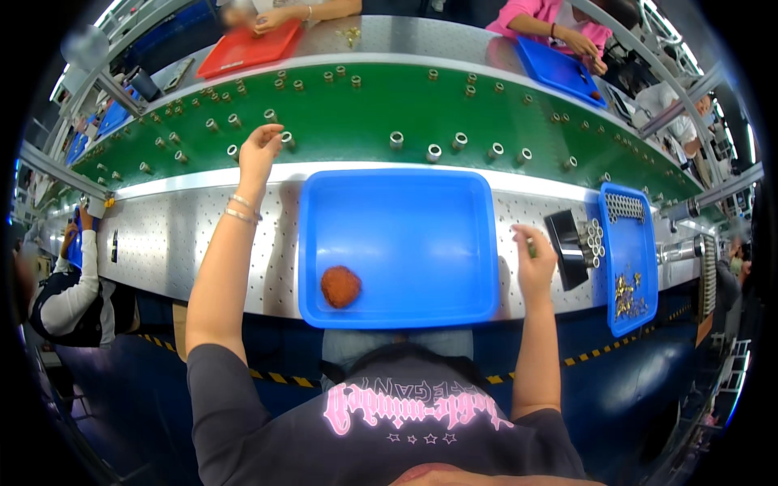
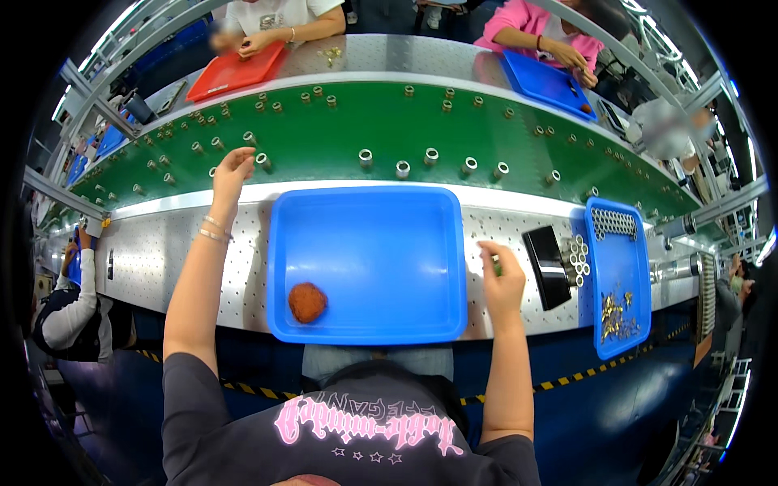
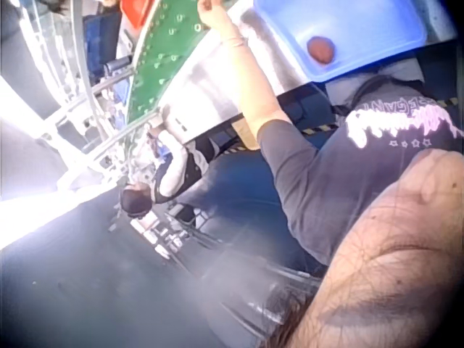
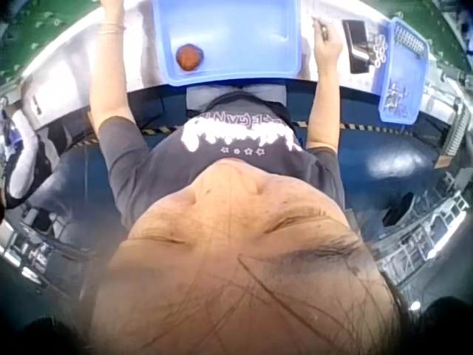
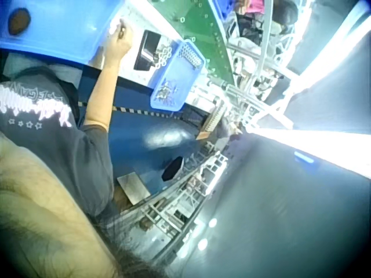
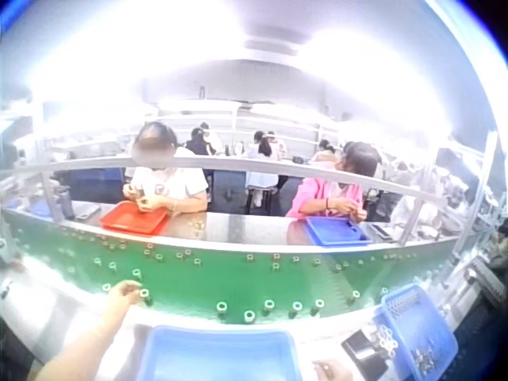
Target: The person uses a green-handled tool to scrape the interior of small cylindrical metal parts. They pick up each part from a blue tray, perform the cleaning action, and place the part onto a green conveyor belt. The process is repeated for multiple parts in a continuous assembly line setting.
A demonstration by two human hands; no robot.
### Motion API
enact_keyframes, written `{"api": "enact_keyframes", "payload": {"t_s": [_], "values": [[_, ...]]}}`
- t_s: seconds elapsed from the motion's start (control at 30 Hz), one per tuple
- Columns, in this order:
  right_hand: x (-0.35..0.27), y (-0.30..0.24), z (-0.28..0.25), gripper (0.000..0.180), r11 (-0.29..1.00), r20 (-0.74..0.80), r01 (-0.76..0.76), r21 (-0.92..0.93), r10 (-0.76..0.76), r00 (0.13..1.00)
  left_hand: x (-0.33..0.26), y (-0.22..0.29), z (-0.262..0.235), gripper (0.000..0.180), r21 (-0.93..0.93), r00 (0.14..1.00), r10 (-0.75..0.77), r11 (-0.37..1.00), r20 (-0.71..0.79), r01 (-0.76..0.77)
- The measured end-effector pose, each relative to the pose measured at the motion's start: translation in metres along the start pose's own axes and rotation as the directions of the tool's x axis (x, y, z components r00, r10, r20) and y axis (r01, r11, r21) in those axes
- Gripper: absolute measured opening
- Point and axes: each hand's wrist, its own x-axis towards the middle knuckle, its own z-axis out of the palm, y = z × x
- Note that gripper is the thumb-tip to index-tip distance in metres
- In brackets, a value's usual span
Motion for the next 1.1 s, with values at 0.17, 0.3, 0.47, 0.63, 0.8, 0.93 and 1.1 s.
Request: {"api": "enact_keyframes", "payload": {"t_s": [0.17, 0.3, 0.47, 0.63, 0.8, 0.93, 1.1], "values": [[-0.003, -0.039, 0.032, 0.011, 0.999, 0.183, 0.036, -0.001, -0.035, 0.983, 0.081, -0.061, -0.011, 0.042, 0.528, 0.981, 0.183, 0.840, -0.060, -0.124], [-0.006, -0.045, 0.046, 0.011, 0.999, 0.245, 0.009, 0.045, -0.020, 0.969, 0.108, -0.082, 0.002, 0.042, 0.643, 0.977, 0.104, 0.765, -0.188, 0.043], [-0.005, -0.058, 0.056, 0.011, 0.998, 0.290, 0.012, 0.056, -0.027, 0.957, 0.116, -0.080, 0.000, 0.026, 0.341, 0.961, -0.023, 0.932, -0.277, 0.121], [-0.004, -0.080, 0.068, 0.011, 0.988, 0.414, -0.067, 0.142, 0.002, 0.910, 0.064, -0.018, 0.007, 0.026, -0.440, 0.987, -0.155, 0.889, -0.030, 0.126], [0.003, -0.109, 0.087, 0.013, 0.965, 0.345, 0.059, 0.254, -0.147, 0.927, -0.046, 0.056, 0.025, 0.027, -0.556, 0.886, -0.188, 0.718, 0.424, 0.419], [0.003, -0.135, 0.088, 0.019, 0.958, 0.358, -0.015, 0.285, -0.092, 0.929, -0.115, 0.088, 0.042, 0.028, -0.506, 0.790, -0.177, 0.681, 0.587, 0.529], [-0.009, -0.138, 0.072, 0.020, 0.902, 0.411, -0.167, 0.399, -0.013, 0.912, -0.174, 0.103, 0.059, 0.030, -0.449, 0.723, -0.108, 0.719, 0.683, 0.531]]}}
